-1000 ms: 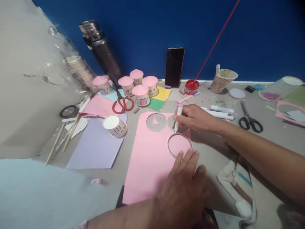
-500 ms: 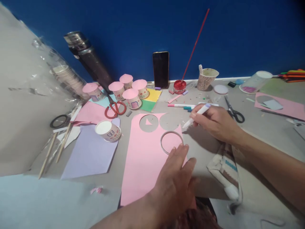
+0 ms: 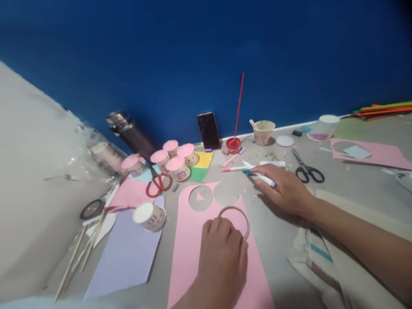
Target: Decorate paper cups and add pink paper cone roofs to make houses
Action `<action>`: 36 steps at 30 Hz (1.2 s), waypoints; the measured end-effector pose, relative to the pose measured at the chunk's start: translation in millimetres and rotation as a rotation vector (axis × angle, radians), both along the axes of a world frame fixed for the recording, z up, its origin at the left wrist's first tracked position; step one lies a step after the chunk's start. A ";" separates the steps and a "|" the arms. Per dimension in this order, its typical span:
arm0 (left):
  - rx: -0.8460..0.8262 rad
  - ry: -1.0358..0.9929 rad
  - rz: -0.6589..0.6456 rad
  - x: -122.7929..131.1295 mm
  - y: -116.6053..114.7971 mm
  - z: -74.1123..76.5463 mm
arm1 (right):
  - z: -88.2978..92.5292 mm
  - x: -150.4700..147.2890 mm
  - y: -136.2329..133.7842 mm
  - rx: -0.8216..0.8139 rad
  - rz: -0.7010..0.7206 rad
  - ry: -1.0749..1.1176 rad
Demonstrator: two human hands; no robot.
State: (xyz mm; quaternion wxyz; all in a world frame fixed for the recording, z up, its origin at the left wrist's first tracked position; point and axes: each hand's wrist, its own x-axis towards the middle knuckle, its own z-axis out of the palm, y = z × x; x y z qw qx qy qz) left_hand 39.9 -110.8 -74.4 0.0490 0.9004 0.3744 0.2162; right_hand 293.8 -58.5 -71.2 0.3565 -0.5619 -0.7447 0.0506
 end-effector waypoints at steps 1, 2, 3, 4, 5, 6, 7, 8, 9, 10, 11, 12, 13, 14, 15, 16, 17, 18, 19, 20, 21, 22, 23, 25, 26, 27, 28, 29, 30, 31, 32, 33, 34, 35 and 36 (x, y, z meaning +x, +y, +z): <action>0.016 -0.013 -0.016 -0.2 0.9 -2.8 | -3.1 1.0 2.0 -0.016 0.003 -0.011; 0.033 -0.019 -0.032 -0.7 2.6 -4.2 | -5.8 2.1 4.2 -0.011 0.002 -0.004; 0.050 -0.023 -0.044 -1.7 5.4 -3.5 | -8.0 3.1 6.4 -0.009 0.009 0.014; 0.065 -0.034 -0.057 -3.1 9.3 -0.6 | -9.2 3.9 8.3 -0.013 0.022 0.046; 0.070 -0.055 -0.073 -5.0 14.8 4.5 | -9.2 4.6 9.6 -0.020 0.024 0.097; 0.061 -0.084 -0.087 -7.4 22.0 11.3 | -7.8 5.0 10.2 -0.046 0.012 0.165; 0.015 -0.123 -0.092 -9.9 31.3 18.9 | -5.2 5.3 10.2 -0.095 -0.017 0.249; -0.065 -0.181 -0.093 -12.5 42.4 26.6 | -1.7 5.5 9.8 -0.156 -0.061 0.345; -0.166 -0.227 -0.078 -14.7 55.3 33.3 | 2.2 5.8 9.2 -0.220 -0.112 0.442; -0.231 -0.274 -0.030 -16.3 69.3 38.4 | 6.1 6.2 8.8 -0.273 -0.157 0.530; -0.236 -0.310 0.016 -17.0 83.8 41.4 | 9.2 6.9 8.8 -0.304 -0.193 0.606; -0.196 -0.324 0.055 -16.7 98.2 42.1 | 11.4 8.0 9.2 -0.307 -0.218 0.663; -0.137 -0.303 0.083 -15.3 111.8 40.8 | 12.2 9.4 10.3 -0.291 -0.235 0.703; -0.054 -0.260 0.096 -12.8 124.4 38.0 | 11.9 11.1 11.8 -0.271 -0.250 0.724; 0.024 -0.190 0.117 -9.3 135.4 34.4 | 10.7 13.1 13.7 -0.257 -0.261 0.735; 0.073 -0.115 0.146 -5.0 144.7 30.5 | 8.8 15.3 15.7 -0.249 -0.270 0.741; 0.094 -0.034 0.169 -0.3 152.3 27.2 | 6.8 17.7 17.7 -0.247 -0.279 0.744; 0.100 0.051 0.185 4.6 158.2 24.8 | 4.9 20.1 19.5 -0.249 -0.286 0.746; 0.094 0.130 0.194 9.4 162.4 23.8 | 3.6 22.8 21.1 -0.247 -0.294 0.753; 0.081 0.194 0.204 14.3 164.9 24.2 | 2.8 25.5 22.4 -0.243 -0.302 0.763; 0.070 0.222 0.213 19.4 165.9 26.1 | 2.8 28.6 23.5 -0.238 -0.311 0.775; 0.062 0.231 0.219 25.0 165.5 29.1 | 3.4 31.9 24.5 -0.233 -0.321 0.788; 0.048 0.229 0.231 31.6 163.7 33.0 | 4.5 35.4 25.5 -0.226 -0.332 0.802; -0.044 0.231 0.205 49.2 156.8 40.9 | 7.2 42.7 27.6 -0.207 -0.360 0.824; -0.133 0.251 0.166 60.5 152.0 43.9 | 8.5 46.0 28.8 -0.196 -0.375 0.831; -0.185 0.271 0.119 73.3 146.7 45.7 | 9.4 49.0 30.0 -0.185 -0.388 0.835; -0.211 0.280 0.082 87.2 141.2 45.9 | 9.8 51.3 31.2 -0.177 -0.400 0.838; -0.232 0.291 0.048 101.4 135.8 44.5 | 9.8 52.9 32.3 -0.173 -0.408 0.841; -0.246 0.302 0.024 115.3 130.8 41.7 | 9.4 53.8 33.2 -0.173 -0.413 0.845; -0.252 0.310 0.011 128.1 126.4 37.9 | 8.8 54.1 33.9 -0.177 -0.414 0.851; -0.254 0.313 -0.002 139.1 122.7 33.4 | 8.0 53.8 34.4 -0.183 -0.412 0.857; -0.252 0.310 -0.014 147.9 119.6 28.7 | 7.2 53.2 34.8 -0.188 -0.407 0.864; -0.250 0.303 -0.025 154.1 117.2 24.2 | 6.5 52.4 35.0 -0.194 -0.400 0.870; -0.247 0.290 -0.035 157.9 115.4 20.3 | 6.0 51.7 35.1 -0.200 -0.388 0.874; -0.246 0.273 -0.047 159.3 114.4 17.2 | 5.8 51.1 35.1 -0.206 -0.374 0.876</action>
